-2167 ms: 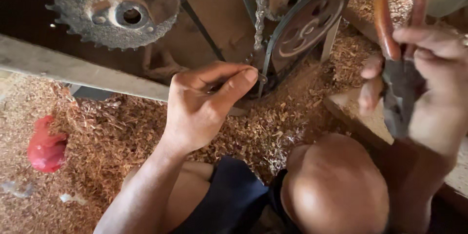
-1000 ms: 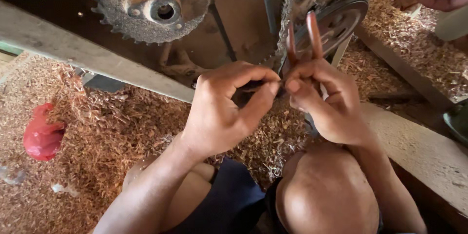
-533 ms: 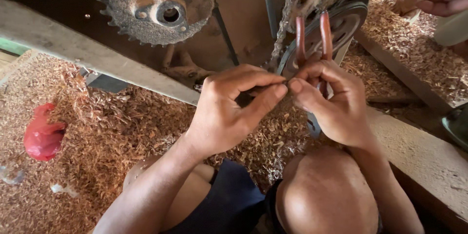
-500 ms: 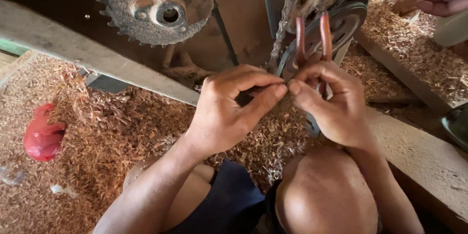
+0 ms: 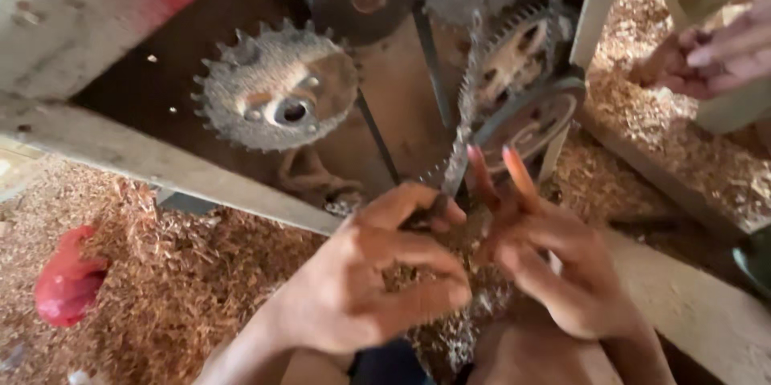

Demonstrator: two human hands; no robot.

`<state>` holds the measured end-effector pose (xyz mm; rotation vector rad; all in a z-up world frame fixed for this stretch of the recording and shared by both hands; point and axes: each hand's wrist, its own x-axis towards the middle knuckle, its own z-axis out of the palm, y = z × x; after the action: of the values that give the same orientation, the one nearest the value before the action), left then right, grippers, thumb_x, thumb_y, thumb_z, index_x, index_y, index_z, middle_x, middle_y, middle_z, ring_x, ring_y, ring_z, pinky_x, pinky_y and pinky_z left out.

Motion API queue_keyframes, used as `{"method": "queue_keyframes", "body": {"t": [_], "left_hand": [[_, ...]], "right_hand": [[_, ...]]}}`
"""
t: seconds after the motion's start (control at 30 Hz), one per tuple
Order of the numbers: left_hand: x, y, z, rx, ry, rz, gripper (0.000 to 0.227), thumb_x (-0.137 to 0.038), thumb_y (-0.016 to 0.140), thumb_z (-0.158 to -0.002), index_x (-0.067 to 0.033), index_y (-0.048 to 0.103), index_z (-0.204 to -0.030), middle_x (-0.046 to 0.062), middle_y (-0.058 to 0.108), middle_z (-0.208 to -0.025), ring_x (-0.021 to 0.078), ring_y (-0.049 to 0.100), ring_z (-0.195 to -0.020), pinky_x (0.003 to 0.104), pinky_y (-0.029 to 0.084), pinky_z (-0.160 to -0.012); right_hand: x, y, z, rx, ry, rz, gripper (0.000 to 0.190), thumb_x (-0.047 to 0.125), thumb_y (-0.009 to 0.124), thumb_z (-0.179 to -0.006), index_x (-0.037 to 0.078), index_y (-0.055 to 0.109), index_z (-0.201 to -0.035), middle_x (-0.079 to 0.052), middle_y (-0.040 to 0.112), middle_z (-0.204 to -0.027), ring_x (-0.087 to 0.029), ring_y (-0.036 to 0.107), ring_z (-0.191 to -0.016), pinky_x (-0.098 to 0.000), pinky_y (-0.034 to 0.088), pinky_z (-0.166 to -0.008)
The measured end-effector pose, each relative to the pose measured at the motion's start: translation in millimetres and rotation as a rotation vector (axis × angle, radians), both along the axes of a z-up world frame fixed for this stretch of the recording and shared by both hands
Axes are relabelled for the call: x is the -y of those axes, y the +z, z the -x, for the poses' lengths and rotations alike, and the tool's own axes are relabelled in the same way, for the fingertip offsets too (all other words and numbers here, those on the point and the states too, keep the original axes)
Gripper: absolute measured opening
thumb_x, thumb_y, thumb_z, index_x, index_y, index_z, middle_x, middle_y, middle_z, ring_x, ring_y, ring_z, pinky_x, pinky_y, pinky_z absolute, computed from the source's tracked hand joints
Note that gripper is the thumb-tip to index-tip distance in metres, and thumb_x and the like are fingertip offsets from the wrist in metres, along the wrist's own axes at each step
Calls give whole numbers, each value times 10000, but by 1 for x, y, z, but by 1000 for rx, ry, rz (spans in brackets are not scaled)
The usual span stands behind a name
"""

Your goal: The person sits on the floor and repairs a metal chain on a machine. They use pliers to remove a master link, then reattach the chain to the gears and secure it with the master link.

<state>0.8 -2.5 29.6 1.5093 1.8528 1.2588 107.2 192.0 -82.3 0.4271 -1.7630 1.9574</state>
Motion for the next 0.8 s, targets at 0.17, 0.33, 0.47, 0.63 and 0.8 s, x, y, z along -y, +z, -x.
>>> {"method": "queue_keyframes", "body": {"t": [0.17,0.33,0.47,0.63,0.8], "left_hand": [[10,7,-4,-356,-107,-169,113,-147,752,-961,-35,750,-952,125,755,-957,394,672,-1220,562,504,-1063],[15,3,-1,-264,-102,-130,91,-101,717,-1004,-42,757,-1060,131,737,-1012,394,675,-1208,625,474,-1167],[7,-2,-3,-37,99,51,128,-131,774,-886,-37,744,-967,203,632,-1183,337,692,-1052,428,568,-834],[-1,-19,0,-106,138,135,77,-36,685,-952,-17,720,-1018,127,690,-1064,192,679,-746,314,540,-578],[6,-28,13,-37,219,296,211,45,549,-911,-10,559,-1114,89,669,-914,157,630,-586,334,481,-500]], "right_hand": [[2,13,-12,-1,-6,-47,222,115,686,-907,-75,675,-1020,-97,700,-847,-181,677,-825,-552,175,-1276],[-2,9,-27,157,-26,-222,131,113,807,-808,-1,824,-870,-66,679,-851,-179,602,-787,-533,322,-1250],[0,-3,-25,93,-94,-199,123,121,792,-839,9,800,-890,-53,700,-838,-152,623,-759,-481,374,-1143],[-10,-24,-12,192,-189,-244,131,136,786,-846,25,802,-914,-51,723,-834,-134,621,-726,-405,407,-949],[-19,-41,-8,307,-260,-275,142,152,781,-854,40,805,-938,-48,746,-831,-117,619,-692,-329,440,-755]]}}
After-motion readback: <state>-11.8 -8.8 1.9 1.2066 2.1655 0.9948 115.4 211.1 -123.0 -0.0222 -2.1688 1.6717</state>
